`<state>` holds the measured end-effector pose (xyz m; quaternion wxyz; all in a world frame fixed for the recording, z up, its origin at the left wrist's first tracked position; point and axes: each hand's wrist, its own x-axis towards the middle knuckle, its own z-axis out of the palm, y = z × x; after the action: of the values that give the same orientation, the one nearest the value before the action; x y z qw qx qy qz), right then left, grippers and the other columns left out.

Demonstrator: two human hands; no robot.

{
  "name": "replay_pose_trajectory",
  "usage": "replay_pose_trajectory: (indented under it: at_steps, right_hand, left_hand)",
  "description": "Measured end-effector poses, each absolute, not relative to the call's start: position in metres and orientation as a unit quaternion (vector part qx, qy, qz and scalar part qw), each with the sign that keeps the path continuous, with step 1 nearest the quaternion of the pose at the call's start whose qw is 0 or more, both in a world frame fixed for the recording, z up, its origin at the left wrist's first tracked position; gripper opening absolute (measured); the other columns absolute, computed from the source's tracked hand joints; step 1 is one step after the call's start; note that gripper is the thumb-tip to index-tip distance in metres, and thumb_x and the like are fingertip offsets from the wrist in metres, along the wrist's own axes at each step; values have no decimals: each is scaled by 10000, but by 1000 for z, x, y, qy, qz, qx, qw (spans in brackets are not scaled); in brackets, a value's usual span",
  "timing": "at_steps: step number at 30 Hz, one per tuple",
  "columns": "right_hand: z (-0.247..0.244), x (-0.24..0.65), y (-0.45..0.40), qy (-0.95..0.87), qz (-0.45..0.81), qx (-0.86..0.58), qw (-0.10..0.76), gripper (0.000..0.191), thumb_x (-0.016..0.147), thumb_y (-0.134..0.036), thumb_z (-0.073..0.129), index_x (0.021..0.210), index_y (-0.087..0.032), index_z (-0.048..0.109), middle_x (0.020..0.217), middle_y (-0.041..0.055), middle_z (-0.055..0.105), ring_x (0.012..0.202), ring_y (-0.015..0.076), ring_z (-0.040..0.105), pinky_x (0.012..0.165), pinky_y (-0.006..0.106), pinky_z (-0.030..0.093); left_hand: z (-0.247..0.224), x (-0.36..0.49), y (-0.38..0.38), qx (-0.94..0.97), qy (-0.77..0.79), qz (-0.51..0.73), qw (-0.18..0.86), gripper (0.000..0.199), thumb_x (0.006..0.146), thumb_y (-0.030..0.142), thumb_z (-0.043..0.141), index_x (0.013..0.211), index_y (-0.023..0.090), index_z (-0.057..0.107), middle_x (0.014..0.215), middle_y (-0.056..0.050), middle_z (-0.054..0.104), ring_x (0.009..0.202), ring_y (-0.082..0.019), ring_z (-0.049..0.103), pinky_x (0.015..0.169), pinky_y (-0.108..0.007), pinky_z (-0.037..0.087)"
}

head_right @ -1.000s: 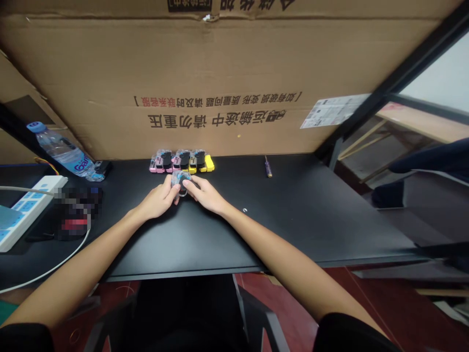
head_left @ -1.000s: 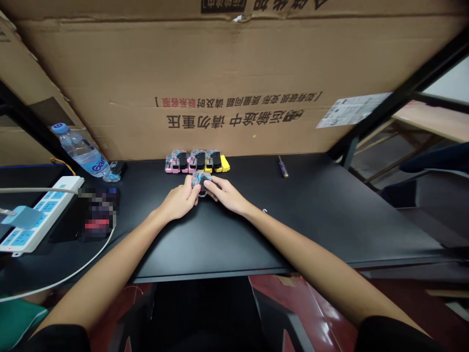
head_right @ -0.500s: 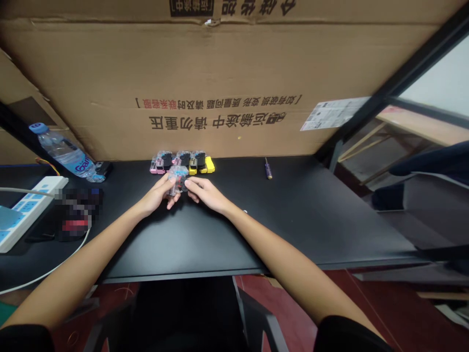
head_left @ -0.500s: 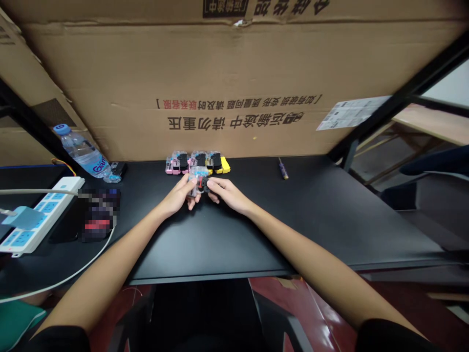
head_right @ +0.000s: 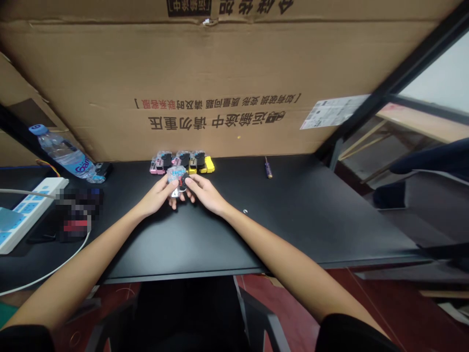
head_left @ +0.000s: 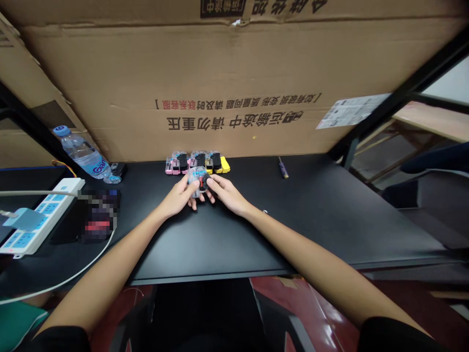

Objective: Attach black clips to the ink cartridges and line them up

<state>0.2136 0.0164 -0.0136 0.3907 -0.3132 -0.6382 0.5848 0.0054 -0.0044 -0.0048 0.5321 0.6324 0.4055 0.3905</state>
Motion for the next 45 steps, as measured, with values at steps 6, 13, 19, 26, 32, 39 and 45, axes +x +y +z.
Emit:
replay_pose_trajectory:
  at_steps: [6, 13, 19, 26, 32, 39, 45]
  right_hand:
    - [-16, 211, 14, -651, 559, -321, 400, 540, 1003, -723, 628, 1136, -199, 632, 751, -25, 631, 605, 128, 547, 581, 275, 473]
    - [-19, 209, 12, -657, 534, -342, 407, 553, 997, -750, 607, 1065, -202, 616, 704, -53, 538, 558, 113, 462, 526, 265, 401]
    - [-17, 211, 13, -682, 516, -342, 390, 532, 1017, -725, 591, 1024, -194, 620, 671, -57, 520, 563, 119, 465, 541, 275, 395]
    - [-17, 213, 14, -674, 537, -329, 386, 544, 1001, -726, 624, 1061, -186, 652, 682, -54, 503, 583, 124, 457, 548, 276, 411]
    - [-16, 212, 13, -646, 560, -334, 396, 542, 1000, -729, 626, 1046, -189, 632, 670, -69, 467, 552, 112, 403, 533, 274, 412]
    - [-6, 215, 9, -726, 505, -310, 349, 538, 1034, -716, 592, 945, -187, 633, 696, -43, 514, 612, 126, 442, 575, 275, 375]
    - [-6, 215, 9, -710, 529, -299, 355, 570, 1015, -775, 577, 902, -217, 564, 680, -49, 507, 593, 131, 463, 581, 277, 411]
  left_hand:
    - [-8, 6, -5, 657, 419, 382, 498, 569, 1056, 661, 545, 1369, 188, 505, 842, -8, 739, 434, -109, 620, 443, -235, 455]
    - [-4, 3, -9, 707, 439, 329, 445, 470, 1101, 604, 459, 1312, 185, 497, 837, -7, 761, 435, -106, 622, 480, -234, 488]
    - [0, -2, -10, 734, 449, 301, 411, 428, 1122, 573, 433, 1293, 190, 516, 843, -5, 775, 449, -108, 618, 527, -245, 506]
    - [0, -2, -9, 734, 435, 291, 433, 446, 1116, 607, 432, 1254, 193, 524, 833, -7, 771, 451, -107, 619, 537, -244, 512]
    - [0, 1, -9, 701, 421, 322, 477, 503, 1077, 645, 500, 1298, 196, 551, 793, -8, 759, 434, -118, 605, 479, -236, 464]
    - [0, 0, -7, 692, 462, 384, 400, 500, 1040, 703, 548, 956, 212, 593, 708, 12, 653, 576, -151, 595, 547, -255, 469]
    - [-10, 4, -1, 628, 444, 448, 455, 587, 996, 783, 564, 1000, 199, 622, 837, -27, 689, 736, -194, 659, 659, -298, 547]
